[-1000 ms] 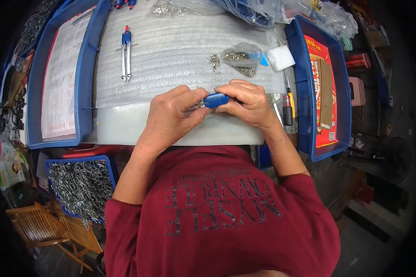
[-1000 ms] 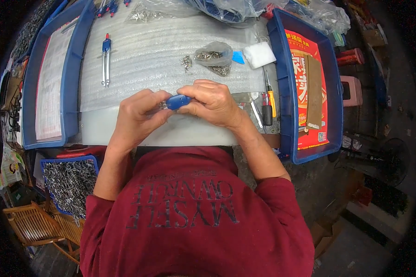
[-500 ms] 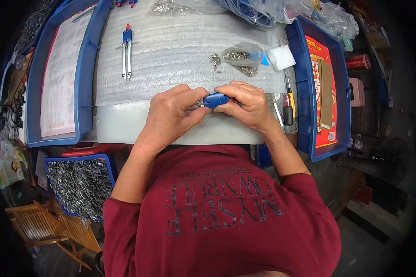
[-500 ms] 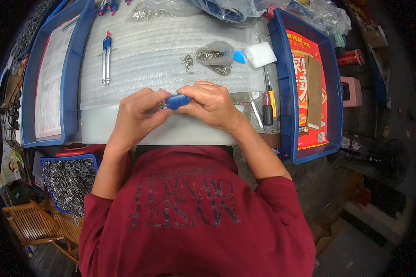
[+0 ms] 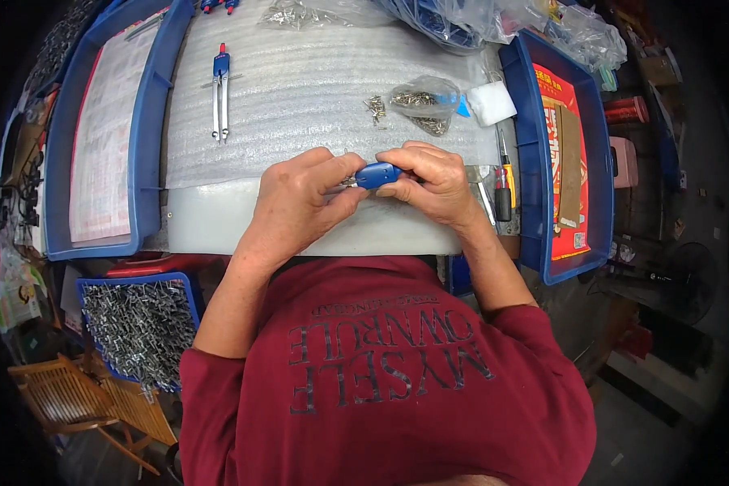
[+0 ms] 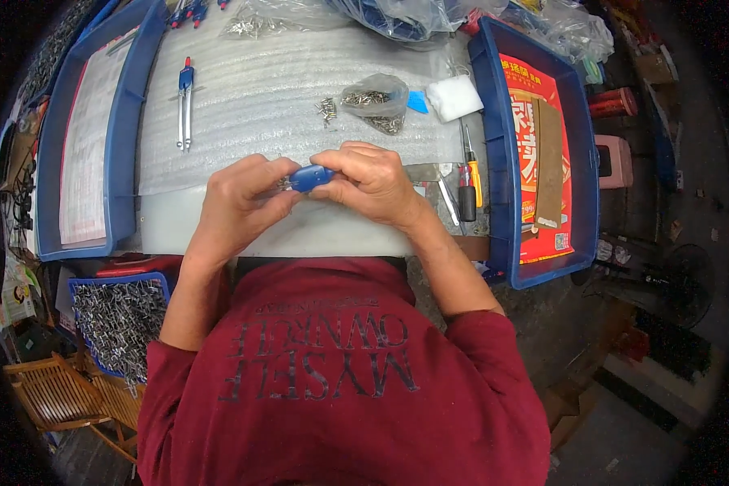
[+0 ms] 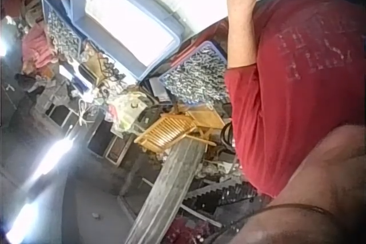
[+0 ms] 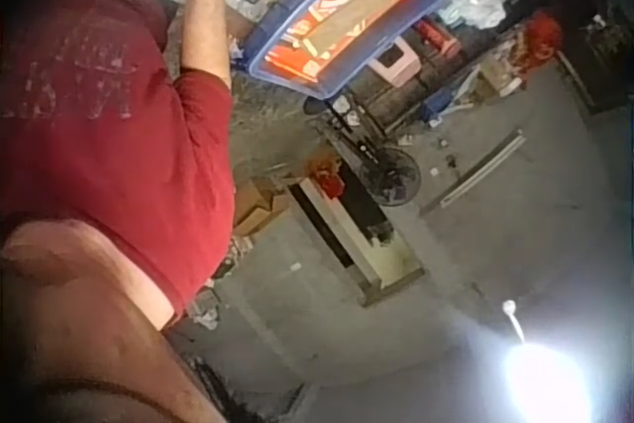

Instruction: Manually assembling small blue plastic and metal components.

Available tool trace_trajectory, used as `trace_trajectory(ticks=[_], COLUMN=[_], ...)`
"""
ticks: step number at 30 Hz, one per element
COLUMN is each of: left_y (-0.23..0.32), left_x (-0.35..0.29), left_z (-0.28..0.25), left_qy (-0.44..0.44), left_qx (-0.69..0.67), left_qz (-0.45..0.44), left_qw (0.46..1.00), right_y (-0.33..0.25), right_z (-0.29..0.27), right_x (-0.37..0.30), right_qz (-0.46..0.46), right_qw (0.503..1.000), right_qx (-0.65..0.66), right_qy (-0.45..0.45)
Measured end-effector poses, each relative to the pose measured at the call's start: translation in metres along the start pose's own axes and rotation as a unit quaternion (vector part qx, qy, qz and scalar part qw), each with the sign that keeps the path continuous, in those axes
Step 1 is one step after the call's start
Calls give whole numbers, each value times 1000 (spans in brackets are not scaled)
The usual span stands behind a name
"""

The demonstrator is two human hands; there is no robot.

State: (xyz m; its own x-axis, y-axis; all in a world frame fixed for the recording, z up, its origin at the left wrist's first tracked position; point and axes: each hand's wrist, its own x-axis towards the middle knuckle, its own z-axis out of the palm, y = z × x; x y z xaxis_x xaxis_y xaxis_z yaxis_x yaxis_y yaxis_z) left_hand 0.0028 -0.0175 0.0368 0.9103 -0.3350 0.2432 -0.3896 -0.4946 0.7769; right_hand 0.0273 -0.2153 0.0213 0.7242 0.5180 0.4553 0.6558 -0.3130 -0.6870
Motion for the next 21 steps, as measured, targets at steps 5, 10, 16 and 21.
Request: trace_trajectory(ticks=[5,10,16,21], left_y=[3,3,4,5], left_x=[2,1,1,1], left_z=[-1,2,3,1], left_qy=[-10,15,9,0], left_qx=[-14,-16,0,-2], left_qz=[-1,-24,-32,-30], left_qw=[1000,999,999,1000], right_y=[6,5,4,2], right_z=[-3,-1,4,2], right_x=[1,1,-10,-8], right_qz=[-6,-1,62,90], right_qw=[999,1000,997,995], right_qx=[27,9,15,41], right_qy=[-16,0,33,23])
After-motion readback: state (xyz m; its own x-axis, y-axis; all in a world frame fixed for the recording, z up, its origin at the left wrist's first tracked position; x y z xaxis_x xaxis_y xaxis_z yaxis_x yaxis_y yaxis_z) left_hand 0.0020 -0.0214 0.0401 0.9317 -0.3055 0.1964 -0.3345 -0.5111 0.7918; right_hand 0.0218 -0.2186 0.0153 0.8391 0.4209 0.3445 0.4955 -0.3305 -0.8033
